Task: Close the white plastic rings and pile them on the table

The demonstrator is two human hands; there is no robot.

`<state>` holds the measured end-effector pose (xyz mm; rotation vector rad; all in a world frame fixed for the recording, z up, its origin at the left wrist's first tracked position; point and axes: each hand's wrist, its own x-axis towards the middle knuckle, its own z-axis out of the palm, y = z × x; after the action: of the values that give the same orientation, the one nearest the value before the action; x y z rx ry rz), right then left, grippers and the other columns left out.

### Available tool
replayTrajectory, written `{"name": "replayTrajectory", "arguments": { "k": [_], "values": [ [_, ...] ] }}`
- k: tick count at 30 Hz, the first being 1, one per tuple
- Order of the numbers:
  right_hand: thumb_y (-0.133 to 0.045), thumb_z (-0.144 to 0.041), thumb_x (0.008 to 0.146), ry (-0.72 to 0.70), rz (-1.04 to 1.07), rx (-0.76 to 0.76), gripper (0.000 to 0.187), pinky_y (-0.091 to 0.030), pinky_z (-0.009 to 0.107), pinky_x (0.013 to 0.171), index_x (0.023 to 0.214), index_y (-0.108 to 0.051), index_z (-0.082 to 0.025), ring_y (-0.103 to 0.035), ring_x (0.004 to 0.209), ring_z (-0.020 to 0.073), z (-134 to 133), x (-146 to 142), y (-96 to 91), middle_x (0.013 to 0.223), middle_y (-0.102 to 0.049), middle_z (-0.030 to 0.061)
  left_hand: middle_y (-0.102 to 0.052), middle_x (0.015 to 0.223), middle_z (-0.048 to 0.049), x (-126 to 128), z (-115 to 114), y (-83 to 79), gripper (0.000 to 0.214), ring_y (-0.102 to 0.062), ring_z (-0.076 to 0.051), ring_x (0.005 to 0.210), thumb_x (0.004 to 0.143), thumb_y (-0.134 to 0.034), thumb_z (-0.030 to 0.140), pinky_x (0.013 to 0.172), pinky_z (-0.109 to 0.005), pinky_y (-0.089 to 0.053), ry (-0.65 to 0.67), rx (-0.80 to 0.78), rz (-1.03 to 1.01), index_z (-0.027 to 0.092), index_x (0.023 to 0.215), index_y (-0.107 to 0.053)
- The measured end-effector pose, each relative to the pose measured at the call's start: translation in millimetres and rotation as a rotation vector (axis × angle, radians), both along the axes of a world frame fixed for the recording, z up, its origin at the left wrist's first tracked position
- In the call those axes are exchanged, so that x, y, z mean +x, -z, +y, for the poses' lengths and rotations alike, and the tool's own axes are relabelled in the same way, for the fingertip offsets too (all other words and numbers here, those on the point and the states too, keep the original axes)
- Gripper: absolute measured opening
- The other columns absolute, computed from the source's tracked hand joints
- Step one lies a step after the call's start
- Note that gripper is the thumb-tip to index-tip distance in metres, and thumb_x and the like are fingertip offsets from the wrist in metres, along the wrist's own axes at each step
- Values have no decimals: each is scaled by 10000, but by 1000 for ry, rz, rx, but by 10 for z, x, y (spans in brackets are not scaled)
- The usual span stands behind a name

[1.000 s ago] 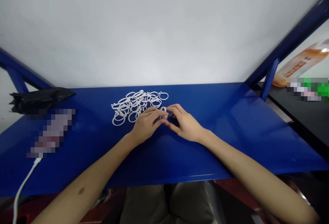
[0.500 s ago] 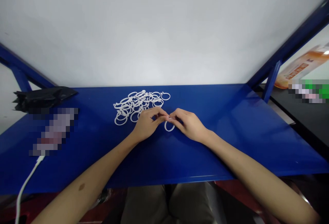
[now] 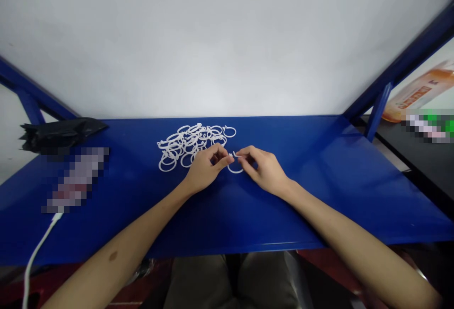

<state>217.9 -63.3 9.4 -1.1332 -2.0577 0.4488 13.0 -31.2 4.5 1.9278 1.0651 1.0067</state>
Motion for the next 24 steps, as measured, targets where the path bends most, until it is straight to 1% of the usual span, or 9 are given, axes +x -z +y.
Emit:
{"name": "replayTrajectory", "arguments": {
  "k": [2, 5, 10, 13, 17, 21, 24],
  "values": [
    [-510, -296, 996, 32, 27, 2, 136, -517, 258, 668, 1083, -584, -222, -678, 749, 140, 8, 11, -7, 908, -719, 21, -614, 707, 22, -12, 9, -1, 320, -538, -112, 624, 880, -655, 507, 607, -245, -434, 27, -20, -3, 202, 798, -603],
    [-529, -320, 998, 25, 38, -2, 144, -526, 257, 679, 1083, -591, -222, -694, 765, 143, 9, 20, -28, 914, -733, 18, -588, 683, 28, -23, 18, 4, 327, -501, -104, 597, 875, -659, 510, 580, -238, -403, 35, -68, -19, 200, 793, -598],
    [-542, -315, 998, -48, 81, -31, 120, -531, 249, 702, 950, -604, -225, -707, 779, 139, -3, 17, -27, 943, -751, 12, -548, 633, 40, -21, 9, 26, 357, -444, -96, 551, 830, -696, 533, 528, -230, -345, 75, -146, -41, 194, 779, -601],
    [-496, -301, 1017, -94, 36, -14, 168, -523, 256, 701, 899, -582, -218, -701, 787, 145, -15, 24, -29, 941, -746, 27, -556, 619, 41, -14, -10, 28, 352, -450, -100, 546, 823, -700, 524, 527, -234, -340, 68, -120, -16, 193, 754, -603],
    [-417, -299, 1042, -125, -66, 18, 224, -510, 276, 714, 887, -553, -211, -681, 810, 163, -16, 45, -49, 935, -727, 57, -568, 616, 44, 11, -35, 34, 336, -463, -103, 546, 844, -678, 505, 540, -239, -360, 66, -70, -3, 196, 738, -597],
    [-412, -288, 1044, -106, -107, 16, 213, -494, 268, 705, 907, -554, -207, -662, 794, 159, 5, 57, -47, 909, -711, 56, -558, 619, 49, 42, -43, 51, 325, -464, -99, 551, 865, -658, 497, 553, -236, -363, 52, -7, -23, 194, 762, -601],
    [-410, -262, 1044, -124, -135, 66, 215, -475, 263, 689, 904, -558, -195, -639, 775, 159, 9, 67, -44, 877, -701, 62, -580, 651, 41, 53, -42, 56, 307, -496, -105, 586, 862, -665, 480, 574, -236, -375, 35, 21, -24, 192, 774, -607]
  ]
}}
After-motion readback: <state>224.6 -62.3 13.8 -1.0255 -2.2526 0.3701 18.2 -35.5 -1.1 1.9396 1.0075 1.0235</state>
